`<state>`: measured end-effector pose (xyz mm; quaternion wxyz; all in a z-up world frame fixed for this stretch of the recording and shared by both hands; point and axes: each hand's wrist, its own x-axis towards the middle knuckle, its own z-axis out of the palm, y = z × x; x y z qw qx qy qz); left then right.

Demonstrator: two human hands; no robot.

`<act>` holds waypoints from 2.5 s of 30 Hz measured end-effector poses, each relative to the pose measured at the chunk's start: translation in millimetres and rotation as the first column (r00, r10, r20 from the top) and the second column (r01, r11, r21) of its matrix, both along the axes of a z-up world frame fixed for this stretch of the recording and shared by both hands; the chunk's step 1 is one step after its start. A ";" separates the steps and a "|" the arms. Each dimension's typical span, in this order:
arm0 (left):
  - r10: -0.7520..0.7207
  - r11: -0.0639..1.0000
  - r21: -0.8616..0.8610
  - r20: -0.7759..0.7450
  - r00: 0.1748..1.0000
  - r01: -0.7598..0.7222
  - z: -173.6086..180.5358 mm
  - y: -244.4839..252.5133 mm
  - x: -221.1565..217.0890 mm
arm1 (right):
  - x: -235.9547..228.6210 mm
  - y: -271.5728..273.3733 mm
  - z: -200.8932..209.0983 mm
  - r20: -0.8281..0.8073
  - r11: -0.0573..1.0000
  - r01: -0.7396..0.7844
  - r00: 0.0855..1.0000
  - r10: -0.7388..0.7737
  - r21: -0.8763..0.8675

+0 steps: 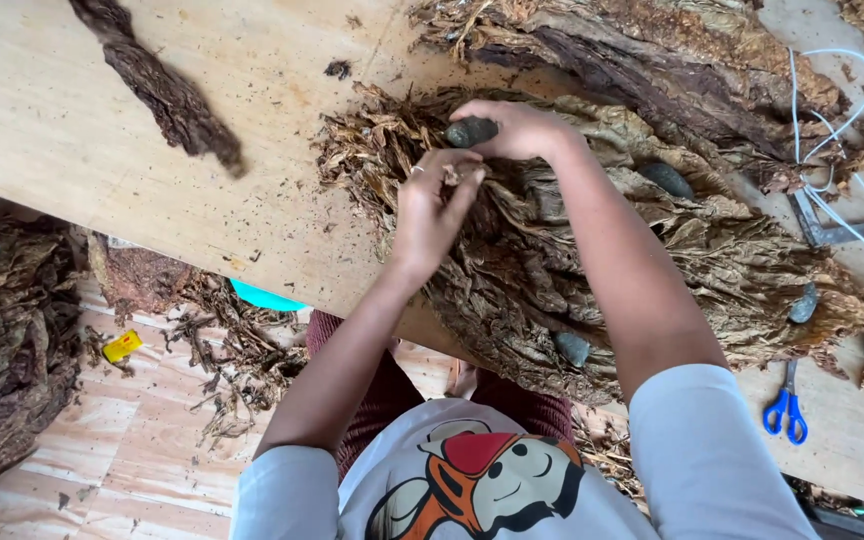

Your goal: The person presses and smooths a large sheet of dried fibrous material on a wooden table using several stones as weights. They occasionally trim loose strands with scissors and rearrange the stones to hold the material in place.

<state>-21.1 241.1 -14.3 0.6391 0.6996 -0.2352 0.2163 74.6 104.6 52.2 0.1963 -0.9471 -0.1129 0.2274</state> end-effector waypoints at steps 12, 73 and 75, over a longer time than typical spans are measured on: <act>-0.145 0.957 -0.287 -0.590 0.794 -0.039 20.3 21.8 38.0 | 2.4 -32.3 20.6 0.069 0.667 0.134 0.961 -0.269 0.733; -0.135 0.800 0.591 0.353 0.926 -0.108 -11.5 48.6 -29.0 | -23.4 -4.7 -16.5 0.244 0.929 -0.253 0.951 0.188 0.270; -0.101 0.702 0.694 0.319 0.942 -0.160 -17.8 48.0 -31.5 | -36.1 1.6 -8.9 0.346 0.954 -0.231 0.925 0.154 0.194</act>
